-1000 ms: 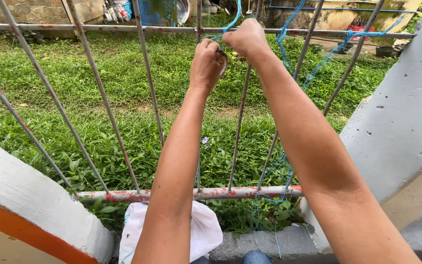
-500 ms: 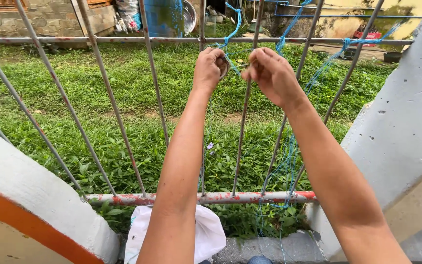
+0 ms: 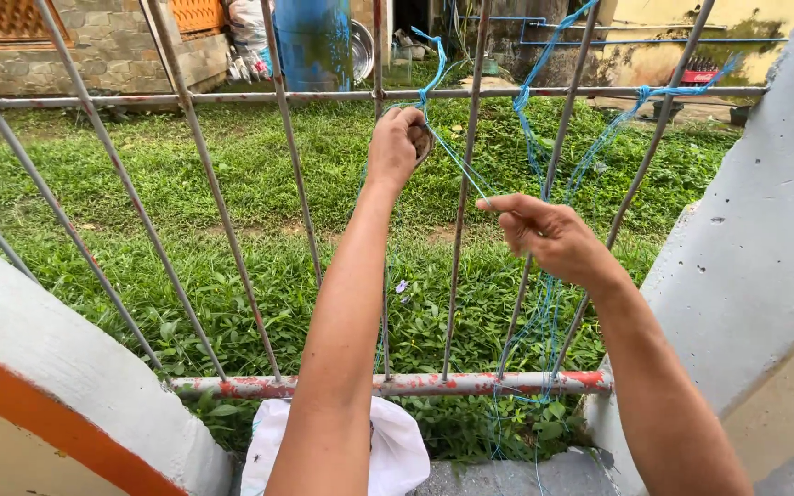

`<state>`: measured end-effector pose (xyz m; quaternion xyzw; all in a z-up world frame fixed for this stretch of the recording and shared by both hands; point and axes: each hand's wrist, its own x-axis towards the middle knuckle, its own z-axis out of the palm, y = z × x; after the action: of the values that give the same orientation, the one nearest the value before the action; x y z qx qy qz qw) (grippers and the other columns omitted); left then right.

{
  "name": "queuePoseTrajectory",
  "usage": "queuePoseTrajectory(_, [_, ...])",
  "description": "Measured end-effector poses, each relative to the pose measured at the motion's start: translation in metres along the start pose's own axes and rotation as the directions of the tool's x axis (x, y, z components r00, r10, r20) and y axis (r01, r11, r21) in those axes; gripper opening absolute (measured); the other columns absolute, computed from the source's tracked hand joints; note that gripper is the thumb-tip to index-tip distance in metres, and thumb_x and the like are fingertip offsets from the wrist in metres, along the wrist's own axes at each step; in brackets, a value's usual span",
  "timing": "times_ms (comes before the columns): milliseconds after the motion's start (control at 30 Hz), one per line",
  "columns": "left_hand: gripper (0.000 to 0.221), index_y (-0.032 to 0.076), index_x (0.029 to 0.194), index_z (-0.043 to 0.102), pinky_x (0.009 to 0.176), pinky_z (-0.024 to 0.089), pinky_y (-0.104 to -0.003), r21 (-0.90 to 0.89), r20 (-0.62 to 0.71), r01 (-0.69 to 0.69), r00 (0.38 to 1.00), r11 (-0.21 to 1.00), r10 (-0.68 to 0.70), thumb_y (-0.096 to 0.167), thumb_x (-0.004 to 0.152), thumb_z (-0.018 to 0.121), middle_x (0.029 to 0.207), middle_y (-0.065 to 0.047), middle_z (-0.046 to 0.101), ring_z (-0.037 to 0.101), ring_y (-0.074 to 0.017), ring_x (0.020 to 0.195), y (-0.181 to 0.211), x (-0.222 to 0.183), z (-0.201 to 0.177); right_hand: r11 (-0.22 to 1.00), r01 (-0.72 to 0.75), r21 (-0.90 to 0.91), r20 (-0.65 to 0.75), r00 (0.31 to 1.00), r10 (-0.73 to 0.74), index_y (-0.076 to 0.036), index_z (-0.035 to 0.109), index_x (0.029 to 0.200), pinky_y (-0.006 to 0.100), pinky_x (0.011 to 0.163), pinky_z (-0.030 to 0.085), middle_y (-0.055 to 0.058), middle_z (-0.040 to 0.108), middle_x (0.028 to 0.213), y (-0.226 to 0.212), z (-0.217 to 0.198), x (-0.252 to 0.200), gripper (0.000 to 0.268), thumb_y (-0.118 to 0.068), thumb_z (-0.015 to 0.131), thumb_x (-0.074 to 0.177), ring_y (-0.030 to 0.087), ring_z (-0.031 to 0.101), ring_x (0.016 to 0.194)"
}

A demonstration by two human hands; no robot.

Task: Tying oyster shells onto blue strings attached to a metal gate for processing.

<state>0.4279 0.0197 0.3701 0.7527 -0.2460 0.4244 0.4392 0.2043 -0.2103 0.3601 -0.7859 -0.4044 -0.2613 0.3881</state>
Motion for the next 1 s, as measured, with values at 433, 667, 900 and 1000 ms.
queuePoseTrajectory(433, [0.027, 0.013, 0.106, 0.071, 0.084, 0.053, -0.046, 0.247, -0.042, -0.065, 0.996, 0.967, 0.078, -0.003, 0.086, 0.064, 0.106, -0.013, 0.067, 0.066, -0.0375, 0.101, 0.011, -0.011, 0.0, 0.679, -0.208, -0.704, -0.132, 0.978, 0.163, -0.017, 0.071, 0.099, 0.046, 0.053, 0.049, 0.009, 0.07, 0.07, -0.089, -0.004, -0.046, 0.017, -0.03, 0.061, 0.1, 0.032, 0.067, 0.06])
queuePoseTrajectory(667, [0.026, 0.016, 0.107, 0.073, 0.078, 0.059, -0.04, 0.124, -0.05, 0.026, 0.999, 0.992, -0.02, -0.001, 0.089, 0.065, 0.101, -0.01, 0.071, 0.071, -0.0248, 0.088, 0.004, -0.017, -0.003, 0.756, -0.272, -0.595, -0.199, 0.962, 0.189, -0.017, 0.07, 0.116, 0.042, 0.056, 0.051, 0.011, 0.069, 0.075, -0.056, -0.005, -0.052, 0.019, -0.021, 0.061, 0.1, 0.03, 0.067, 0.062])
queuePoseTrajectory(900, [0.023, 0.014, 0.112, 0.067, 0.072, 0.061, -0.038, -0.036, -0.043, 0.148, 0.988, 0.988, -0.149, -0.001, 0.094, 0.063, 0.101, -0.007, 0.074, 0.074, -0.0209, 0.088, 0.012, -0.016, -0.009, 0.891, -0.453, 0.026, -0.13, 0.882, 0.452, -0.009, 0.07, 0.109, 0.036, 0.059, 0.054, 0.002, 0.067, 0.072, -0.037, -0.008, -0.067, 0.013, -0.013, 0.059, 0.104, 0.015, 0.064, 0.064])
queuePoseTrajectory(1000, [0.022, 0.011, 0.107, 0.069, 0.074, 0.059, -0.042, 0.087, -0.128, 0.025, 0.992, 0.996, -0.013, -0.001, 0.09, 0.064, 0.106, -0.011, 0.07, 0.071, -0.0274, 0.089, 0.001, -0.018, 0.003, 0.967, -0.251, 0.037, -0.024, 0.967, 0.252, -0.008, 0.071, 0.108, 0.03, 0.064, 0.059, -0.002, 0.071, 0.076, -0.054, -0.003, -0.077, 0.013, -0.011, 0.061, 0.099, 0.009, 0.068, 0.071])
